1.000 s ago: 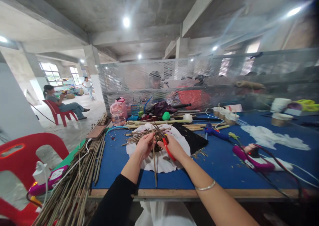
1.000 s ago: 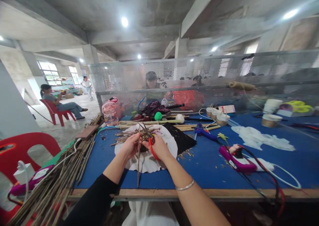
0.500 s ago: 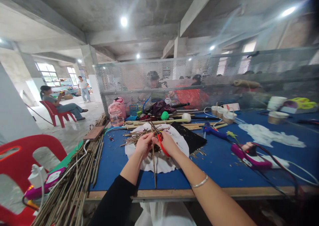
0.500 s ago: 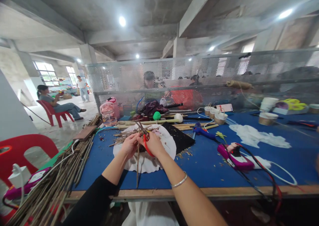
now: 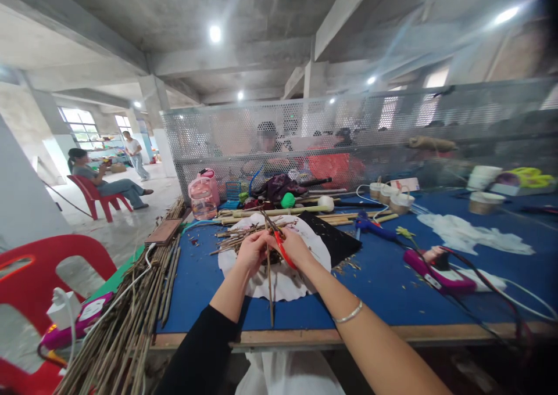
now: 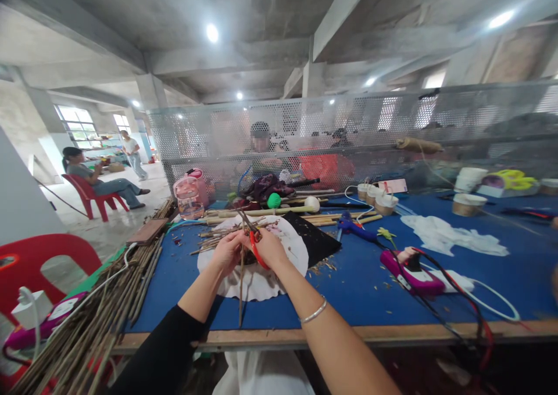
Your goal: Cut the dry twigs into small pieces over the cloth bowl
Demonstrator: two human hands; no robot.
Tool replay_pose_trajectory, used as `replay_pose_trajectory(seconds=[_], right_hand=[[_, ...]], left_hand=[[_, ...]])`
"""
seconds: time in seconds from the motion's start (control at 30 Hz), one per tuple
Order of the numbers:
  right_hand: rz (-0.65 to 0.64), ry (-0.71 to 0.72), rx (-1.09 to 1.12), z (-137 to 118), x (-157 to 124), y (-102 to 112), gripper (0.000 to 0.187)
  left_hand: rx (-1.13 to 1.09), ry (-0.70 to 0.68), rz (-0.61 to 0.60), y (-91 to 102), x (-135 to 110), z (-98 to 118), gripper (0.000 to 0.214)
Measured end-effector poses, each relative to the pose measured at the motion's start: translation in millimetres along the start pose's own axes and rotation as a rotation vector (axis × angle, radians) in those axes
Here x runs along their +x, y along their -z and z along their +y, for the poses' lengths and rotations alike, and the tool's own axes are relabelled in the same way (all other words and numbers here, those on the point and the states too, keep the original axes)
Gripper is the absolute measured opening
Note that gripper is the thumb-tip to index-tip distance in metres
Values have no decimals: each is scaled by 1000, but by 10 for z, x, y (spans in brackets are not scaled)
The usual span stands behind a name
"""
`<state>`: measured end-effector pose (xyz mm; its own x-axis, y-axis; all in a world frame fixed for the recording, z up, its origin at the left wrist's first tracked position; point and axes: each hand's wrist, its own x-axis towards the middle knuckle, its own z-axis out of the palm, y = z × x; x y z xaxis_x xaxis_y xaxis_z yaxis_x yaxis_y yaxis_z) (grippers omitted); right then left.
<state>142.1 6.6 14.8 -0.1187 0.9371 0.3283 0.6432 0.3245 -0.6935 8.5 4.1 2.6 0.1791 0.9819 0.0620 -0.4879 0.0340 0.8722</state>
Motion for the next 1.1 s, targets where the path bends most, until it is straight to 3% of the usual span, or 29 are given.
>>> replay_pose_trajectory(seconds=[0.2, 0.43, 0.8, 1.1], right_hand=[[-14, -7, -50, 0, -2, 10, 38], [-79, -6, 66, 45, -31, -39, 38], [-26, -8, -33, -24, -56, -15, 31], [-35, -22, 76, -91, -85, 25, 30]], left_hand=[[-40, 2, 12, 4, -10, 21, 37], [-46, -20, 53, 9, 13, -3, 40], [-61, -18, 48, 22, 20, -4, 40], [-33, -28, 39, 14, -3, 30, 39]])
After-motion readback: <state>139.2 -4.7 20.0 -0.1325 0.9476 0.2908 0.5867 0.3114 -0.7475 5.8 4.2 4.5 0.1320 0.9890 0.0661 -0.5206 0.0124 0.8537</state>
